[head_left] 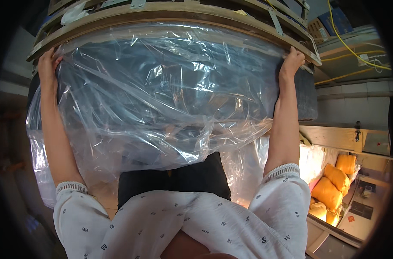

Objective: Wrapping a large curved grey component with clear plastic protective film.

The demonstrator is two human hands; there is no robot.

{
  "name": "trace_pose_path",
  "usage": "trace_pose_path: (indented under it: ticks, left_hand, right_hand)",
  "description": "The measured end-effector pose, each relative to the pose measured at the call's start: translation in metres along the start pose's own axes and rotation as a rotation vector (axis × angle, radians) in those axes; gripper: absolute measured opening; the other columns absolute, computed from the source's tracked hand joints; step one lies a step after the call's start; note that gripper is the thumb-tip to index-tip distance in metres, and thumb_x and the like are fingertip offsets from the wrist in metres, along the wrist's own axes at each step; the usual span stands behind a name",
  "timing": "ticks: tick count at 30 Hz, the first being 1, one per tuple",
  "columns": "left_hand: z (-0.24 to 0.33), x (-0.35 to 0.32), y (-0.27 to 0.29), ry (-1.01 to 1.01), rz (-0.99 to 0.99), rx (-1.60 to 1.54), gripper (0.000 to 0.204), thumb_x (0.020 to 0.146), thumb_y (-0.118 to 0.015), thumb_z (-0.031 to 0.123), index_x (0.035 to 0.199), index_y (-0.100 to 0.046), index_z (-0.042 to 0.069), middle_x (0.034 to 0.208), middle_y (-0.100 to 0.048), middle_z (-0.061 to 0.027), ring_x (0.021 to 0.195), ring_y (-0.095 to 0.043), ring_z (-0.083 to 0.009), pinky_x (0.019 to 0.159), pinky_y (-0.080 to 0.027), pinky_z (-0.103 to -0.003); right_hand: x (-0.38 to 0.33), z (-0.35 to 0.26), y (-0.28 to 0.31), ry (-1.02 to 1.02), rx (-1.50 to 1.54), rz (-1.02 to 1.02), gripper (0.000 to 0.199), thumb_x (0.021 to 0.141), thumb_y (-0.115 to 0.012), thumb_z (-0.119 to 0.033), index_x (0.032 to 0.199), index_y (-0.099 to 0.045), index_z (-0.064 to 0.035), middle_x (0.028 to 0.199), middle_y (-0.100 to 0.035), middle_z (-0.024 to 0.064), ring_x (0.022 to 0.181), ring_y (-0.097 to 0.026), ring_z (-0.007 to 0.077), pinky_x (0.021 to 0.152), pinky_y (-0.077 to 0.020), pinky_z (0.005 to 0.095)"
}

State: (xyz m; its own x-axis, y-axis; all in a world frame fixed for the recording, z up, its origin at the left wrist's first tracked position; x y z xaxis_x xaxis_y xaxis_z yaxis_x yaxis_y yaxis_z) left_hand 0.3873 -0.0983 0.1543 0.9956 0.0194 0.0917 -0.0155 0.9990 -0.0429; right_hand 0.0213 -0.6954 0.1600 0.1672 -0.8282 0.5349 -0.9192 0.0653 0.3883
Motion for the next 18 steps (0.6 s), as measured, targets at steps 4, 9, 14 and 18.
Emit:
trace_pose_path:
  ticks: [4,9,14,18]
  left_hand:
    - [-0.009,0.008,0.006,-0.005,0.013,0.024,0.03,0.083,-0.058,0.024,0.102,-0.055,0.001,0.097,-0.055,-0.0058,0.083,-0.054,-0.0134,0.07,-0.047,-0.025]
    - [-0.003,-0.005,0.0,-0.231,0.015,0.511,0.036,0.081,-0.063,0.032,0.099,-0.058,0.001,0.091,-0.057,-0.0044,0.08,-0.052,-0.0123,0.074,-0.042,-0.024]
    - [0.061,-0.054,0.029,-0.334,-0.033,0.527,0.03,0.081,-0.063,0.029,0.097,-0.063,0.003,0.09,-0.06,-0.0016,0.086,-0.051,-0.0078,0.079,-0.038,-0.021]
    - [0.046,-0.085,0.099,-0.086,-0.159,0.526,0.032,0.082,-0.062,0.026,0.105,-0.059,0.005,0.098,-0.059,-0.0056,0.093,-0.052,-0.0145,0.084,-0.038,-0.025]
  right_hand:
    - [0.004,0.008,0.002,-0.011,-0.058,0.018,0.035,0.082,-0.052,-0.028,0.088,-0.049,0.0061,0.101,-0.042,0.0255,0.098,-0.038,0.0366,0.088,-0.0304,0.0407]
    - [0.008,-0.003,-0.005,0.009,-0.317,-0.118,0.055,0.084,-0.042,-0.041,0.082,-0.061,0.0107,0.098,-0.054,0.0334,0.094,-0.045,0.0452,0.087,-0.0321,0.0483]
    - [-0.031,-0.011,0.025,0.187,-0.149,-0.464,0.036,0.072,-0.065,-0.037,0.081,-0.064,-0.0019,0.08,-0.062,0.0084,0.074,-0.058,0.0194,0.073,-0.0416,0.0316]
    - [-0.06,-0.044,0.041,0.023,0.335,-0.646,0.018,0.081,-0.061,-0.021,0.08,-0.059,-0.0032,0.082,-0.062,0.0026,0.073,-0.052,0.0079,0.068,-0.0403,0.0232]
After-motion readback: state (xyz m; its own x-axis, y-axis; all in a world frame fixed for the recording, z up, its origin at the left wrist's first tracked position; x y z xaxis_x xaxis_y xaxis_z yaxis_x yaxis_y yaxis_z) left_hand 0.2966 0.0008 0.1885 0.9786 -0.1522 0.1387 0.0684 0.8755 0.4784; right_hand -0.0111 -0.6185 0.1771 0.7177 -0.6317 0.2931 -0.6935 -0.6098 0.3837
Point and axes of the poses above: each hand's wrist, its own x-axis towards the middle knuckle, its own y-axis out of the back of the hand, z = x × y, the point moved 3 cm from there along x, towards the middle knuckle
